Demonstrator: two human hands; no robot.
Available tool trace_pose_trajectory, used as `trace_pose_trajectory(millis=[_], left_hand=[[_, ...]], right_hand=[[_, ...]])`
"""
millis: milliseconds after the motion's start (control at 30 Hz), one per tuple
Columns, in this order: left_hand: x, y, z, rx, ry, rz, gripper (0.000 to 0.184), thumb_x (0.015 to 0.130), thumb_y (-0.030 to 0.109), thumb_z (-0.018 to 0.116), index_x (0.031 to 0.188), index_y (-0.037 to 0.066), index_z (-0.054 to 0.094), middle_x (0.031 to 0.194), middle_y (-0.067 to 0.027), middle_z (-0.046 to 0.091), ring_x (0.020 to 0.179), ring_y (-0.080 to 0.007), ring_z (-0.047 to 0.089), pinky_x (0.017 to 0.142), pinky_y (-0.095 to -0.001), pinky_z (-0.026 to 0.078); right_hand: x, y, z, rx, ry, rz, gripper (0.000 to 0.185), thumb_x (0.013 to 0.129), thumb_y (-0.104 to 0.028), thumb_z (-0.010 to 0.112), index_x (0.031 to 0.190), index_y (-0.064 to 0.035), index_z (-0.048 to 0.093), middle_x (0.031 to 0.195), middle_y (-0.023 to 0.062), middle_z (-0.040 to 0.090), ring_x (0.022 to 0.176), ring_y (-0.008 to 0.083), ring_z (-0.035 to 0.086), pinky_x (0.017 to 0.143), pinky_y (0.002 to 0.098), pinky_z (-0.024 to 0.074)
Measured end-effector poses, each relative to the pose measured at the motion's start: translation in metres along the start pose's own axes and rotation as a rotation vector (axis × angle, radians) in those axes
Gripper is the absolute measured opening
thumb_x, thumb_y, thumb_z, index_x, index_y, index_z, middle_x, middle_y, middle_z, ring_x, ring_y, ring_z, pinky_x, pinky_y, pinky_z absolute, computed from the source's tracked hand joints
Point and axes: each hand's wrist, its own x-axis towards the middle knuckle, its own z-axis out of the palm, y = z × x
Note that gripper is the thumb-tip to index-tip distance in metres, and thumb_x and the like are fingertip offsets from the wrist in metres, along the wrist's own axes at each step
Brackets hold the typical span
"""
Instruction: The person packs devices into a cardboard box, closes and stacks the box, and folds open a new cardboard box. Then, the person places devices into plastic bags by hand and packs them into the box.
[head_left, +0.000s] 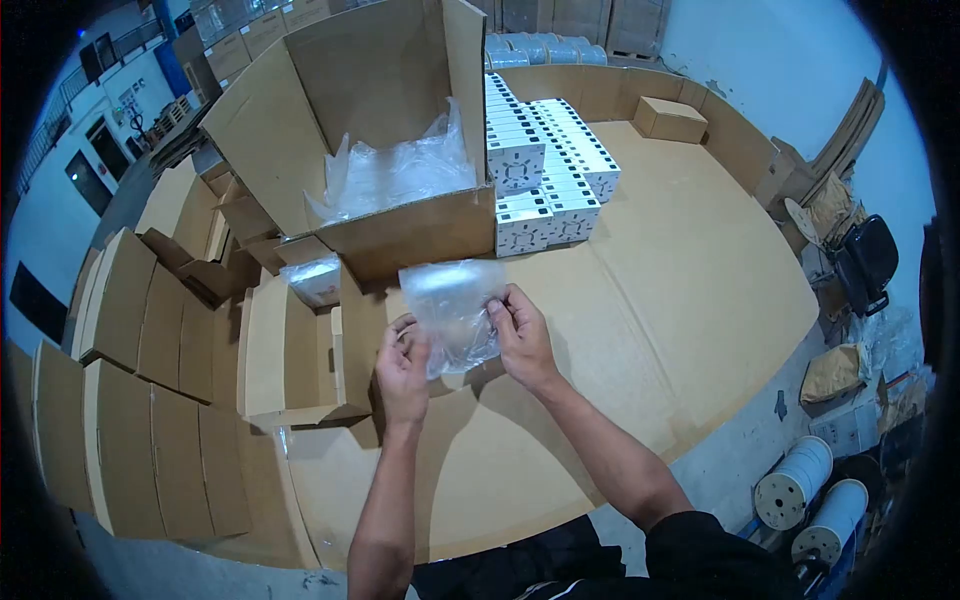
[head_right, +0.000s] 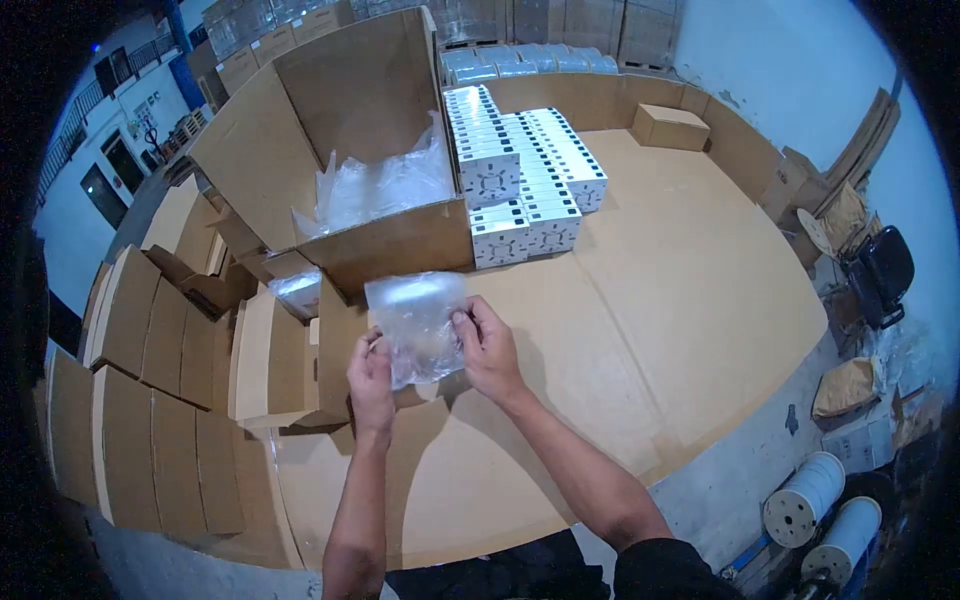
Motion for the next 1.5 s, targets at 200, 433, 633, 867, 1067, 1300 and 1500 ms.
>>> trace_pose_trajectory(millis=[200,433,633,867,1067,1300,1500], left_hand=[[-0.002,-0.012,0.005,0.281,0.140,-0.012,0.022,0.105,0.021,0.055,0.096,0.001,0.060,0.081,-0.0023,0.061,0.074,-0.0088,0.053,0.065,-0.0274,0.044],[0.005,-0.008,-0.001,0.561,0.340,0.114,0.034,0.108,0.026,0.044,0.093,-0.002,0.056,0.073,-0.0092,0.053,0.069,-0.0170,0.051,0.063,-0.0357,0.043],[0.004,-0.001,0.005,0.608,0.381,0.226,0.036,0.109,0.028,0.045,0.091,-0.002,0.055,0.074,-0.0102,0.053,0.068,-0.0186,0.049,0.063,-0.0374,0.043],[0.007,-0.001,-0.003,0.464,0.386,0.177,0.035,0.108,0.028,0.048,0.088,-0.001,0.051,0.073,-0.0052,0.051,0.067,-0.0133,0.046,0.061,-0.0326,0.042],[0.005,0.000,0.003,0.454,0.373,0.180,0.032,0.108,0.026,0.051,0.090,-0.001,0.051,0.074,-0.0044,0.051,0.069,-0.0133,0.046,0.061,-0.0331,0.043],[0.009,-0.004,-0.003,0.406,0.403,0.182,0.031,0.108,0.026,0.049,0.092,-0.001,0.052,0.079,-0.0059,0.054,0.074,-0.0146,0.048,0.067,-0.0343,0.045],[0.008,-0.003,-0.003,0.394,0.386,0.160,0.032,0.108,0.027,0.049,0.092,0.000,0.052,0.080,-0.0055,0.054,0.075,-0.0151,0.048,0.069,-0.0340,0.045]], right_hand=[[-0.010,0.000,0.016,-0.066,-0.087,-0.054,0.022,0.099,-0.017,0.066,0.108,0.0001,0.056,0.092,0.0037,0.064,0.082,0.0085,0.060,0.071,0.0261,0.0493],[-0.005,-0.005,0.003,0.049,-0.304,0.199,0.024,0.092,-0.009,0.074,0.110,0.0017,0.061,0.098,0.0039,0.065,0.084,0.0079,0.061,0.070,0.0246,0.0508],[0.003,-0.024,-0.018,0.004,-0.344,0.392,0.014,0.092,-0.010,0.074,0.098,-0.0004,0.066,0.086,0.0012,0.065,0.073,0.0058,0.058,0.061,0.0221,0.0470],[0.008,-0.031,-0.032,0.047,-0.283,0.364,0.016,0.094,-0.014,0.073,0.095,-0.0056,0.060,0.073,-0.0027,0.060,0.058,0.0022,0.050,0.048,0.0194,0.0358],[-0.003,-0.020,-0.017,-0.102,-0.370,0.401,0.018,0.094,-0.016,0.074,0.093,-0.0043,0.061,0.074,-0.0005,0.063,0.064,0.0063,0.061,0.054,0.0214,0.0451],[0.003,-0.027,-0.022,-0.027,-0.388,0.397,0.012,0.097,-0.013,0.069,0.095,-0.0033,0.061,0.076,-0.0003,0.062,0.065,0.0062,0.060,0.053,0.0213,0.0448],[0.000,-0.028,-0.016,0.016,-0.359,0.420,0.012,0.099,-0.016,0.067,0.102,-0.0051,0.062,0.073,-0.0031,0.059,0.063,0.0042,0.056,0.051,0.0198,0.0415]])
